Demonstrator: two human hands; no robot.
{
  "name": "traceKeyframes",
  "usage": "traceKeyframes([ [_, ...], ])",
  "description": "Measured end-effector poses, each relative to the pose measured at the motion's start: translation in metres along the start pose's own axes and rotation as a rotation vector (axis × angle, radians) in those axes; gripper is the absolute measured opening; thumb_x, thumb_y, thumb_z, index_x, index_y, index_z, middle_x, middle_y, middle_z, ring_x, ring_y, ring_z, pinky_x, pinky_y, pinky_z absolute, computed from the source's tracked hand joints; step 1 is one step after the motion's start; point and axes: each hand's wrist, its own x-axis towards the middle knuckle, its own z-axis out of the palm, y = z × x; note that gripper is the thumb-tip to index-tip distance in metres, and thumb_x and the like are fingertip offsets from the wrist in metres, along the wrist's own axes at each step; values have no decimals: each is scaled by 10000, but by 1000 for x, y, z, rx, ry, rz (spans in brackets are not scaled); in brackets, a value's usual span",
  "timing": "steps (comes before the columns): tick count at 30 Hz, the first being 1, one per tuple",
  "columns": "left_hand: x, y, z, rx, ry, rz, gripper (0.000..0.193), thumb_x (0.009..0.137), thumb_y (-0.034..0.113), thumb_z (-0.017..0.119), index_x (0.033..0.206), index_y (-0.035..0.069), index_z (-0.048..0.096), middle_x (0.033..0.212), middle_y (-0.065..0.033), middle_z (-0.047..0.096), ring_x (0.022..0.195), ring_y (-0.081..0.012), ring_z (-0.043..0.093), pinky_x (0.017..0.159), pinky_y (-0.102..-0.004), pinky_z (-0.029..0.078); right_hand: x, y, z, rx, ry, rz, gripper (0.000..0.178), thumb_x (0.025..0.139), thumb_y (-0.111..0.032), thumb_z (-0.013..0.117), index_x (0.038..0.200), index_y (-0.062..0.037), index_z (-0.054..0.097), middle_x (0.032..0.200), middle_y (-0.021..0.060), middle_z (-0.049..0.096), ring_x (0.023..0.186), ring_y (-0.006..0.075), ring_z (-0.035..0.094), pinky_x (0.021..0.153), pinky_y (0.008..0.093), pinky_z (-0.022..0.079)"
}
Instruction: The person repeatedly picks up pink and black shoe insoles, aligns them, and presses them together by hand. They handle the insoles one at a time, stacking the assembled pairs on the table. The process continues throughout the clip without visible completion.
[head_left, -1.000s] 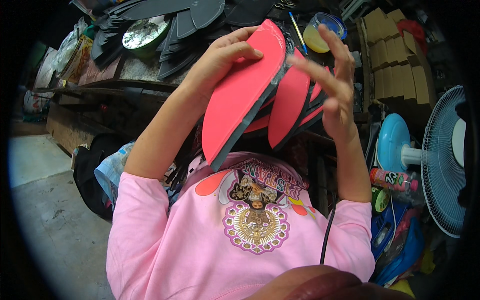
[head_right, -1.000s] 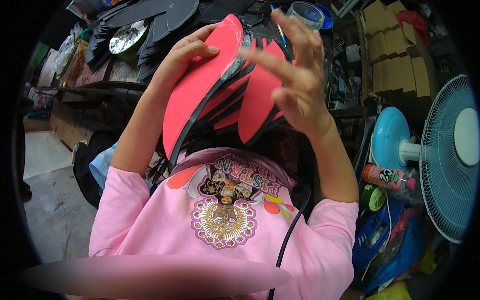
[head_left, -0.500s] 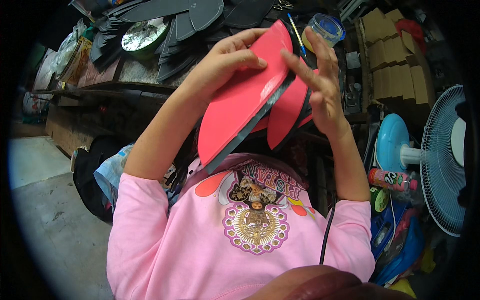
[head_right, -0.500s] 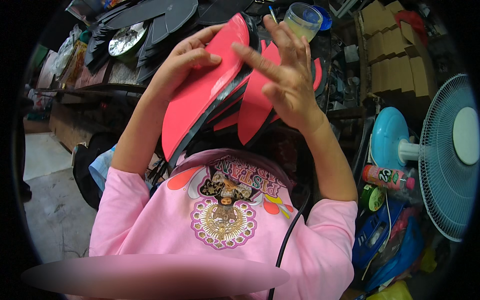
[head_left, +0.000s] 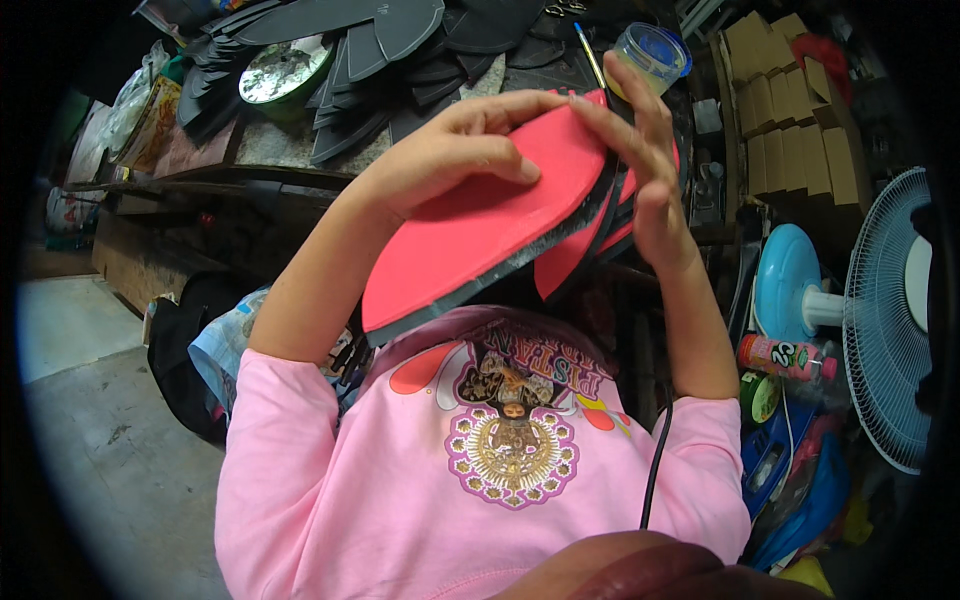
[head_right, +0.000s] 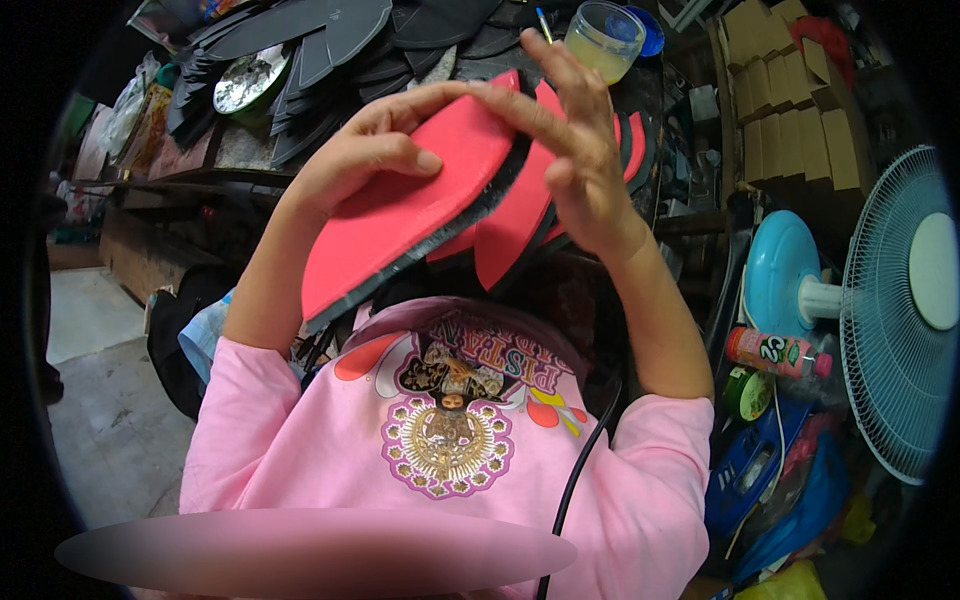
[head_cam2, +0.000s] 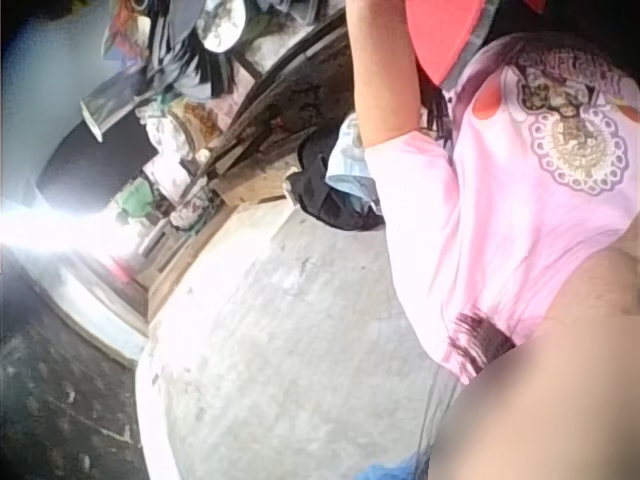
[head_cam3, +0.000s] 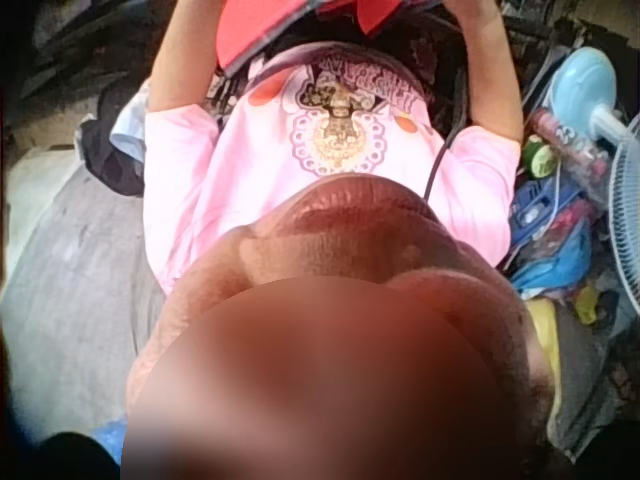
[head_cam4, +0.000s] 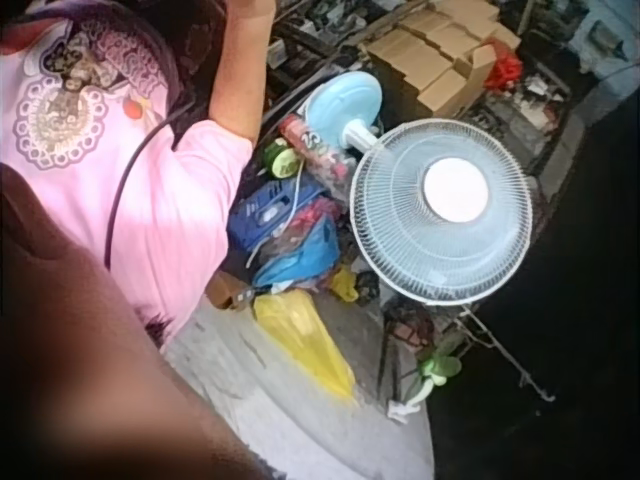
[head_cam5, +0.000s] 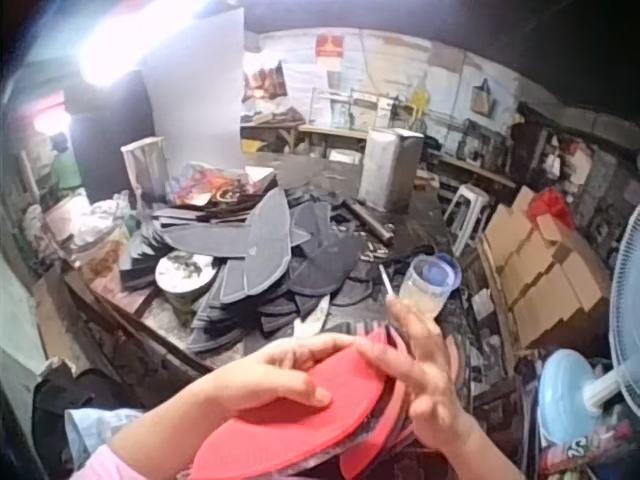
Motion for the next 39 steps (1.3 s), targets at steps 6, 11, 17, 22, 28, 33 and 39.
traceKeyframes([
  [6, -6, 6, 6, 154, 64, -68, 598, 823, 35, 625, 1404, -26, 496, 1213, -77, 644, 1044, -97, 639, 920, -243, 515, -14, 33, -13, -202, 75, 84, 819, 1015, -675, 107, 1235, -200, 738, 1520, 131, 454, 1411, 312, 352, 1191, 444, 182],
  [11, 9, 4, 4, 221, 173, -17, 605, 850, 54, 656, 1422, -24, 476, 1224, -78, 642, 1037, -105, 654, 917, -254, 532, -34, 47, -15, -159, 296, 212, 778, 1060, -589, 147, 1150, -109, 752, 1367, 104, 592, 1370, 286, 400, 1162, 426, 272],
  [17, 42, -23, 0, 1458, 452, 395, 679, 836, 106, 660, 1444, -28, 389, 1256, -212, 558, 1179, -364, 539, 997, -433, 485, -37, 50, -16, -239, 338, 176, 660, 1086, -519, 225, 1189, -108, 731, 1294, 87, 646, 1297, 274, 486, 1113, 396, 351],
  [22, 30, -10, -24, 1533, 460, 577, 578, 874, 65, 682, 1427, 125, 523, 1196, -112, 600, 1006, -221, 623, 851, -310, 509, -35, 57, -14, -265, 327, 124, 598, 1086, -499, 273, 1231, -106, 699, 1247, 82, 676, 1227, 281, 542, 1083, 395, 376],
  [28, 5, 4, -67, 1457, 332, 401, 416, 933, 37, 640, 1341, 108, 602, 1050, -64, 657, 853, -148, 629, 755, -266, 510, -34, 63, -9, -123, 295, 190, 520, 1086, -464, 343, 1285, -101, 657, 1172, 104, 699, 1123, 257, 592, 985, 365, 444],
  [33, 2, -12, -85, 1268, 407, 455, 338, 968, 89, 637, 1307, 103, 632, 1016, -46, 705, 890, -105, 642, 805, -254, 512, -35, 63, -8, -216, 292, 141, 465, 1074, -470, 387, 1306, -159, 643, 1001, 86, 733, 980, 247, 658, 865, 355, 510],
  [39, 3, -19, -84, 1487, 434, 517, 343, 944, 126, 672, 1284, 102, 636, 1000, -86, 705, 873, -163, 669, 814, -284, 523, -40, 58, -7, -246, 298, 197, 463, 1069, -476, 385, 1308, -175, 643, 969, 74, 738, 973, 246, 671, 854, 362, 518],
])
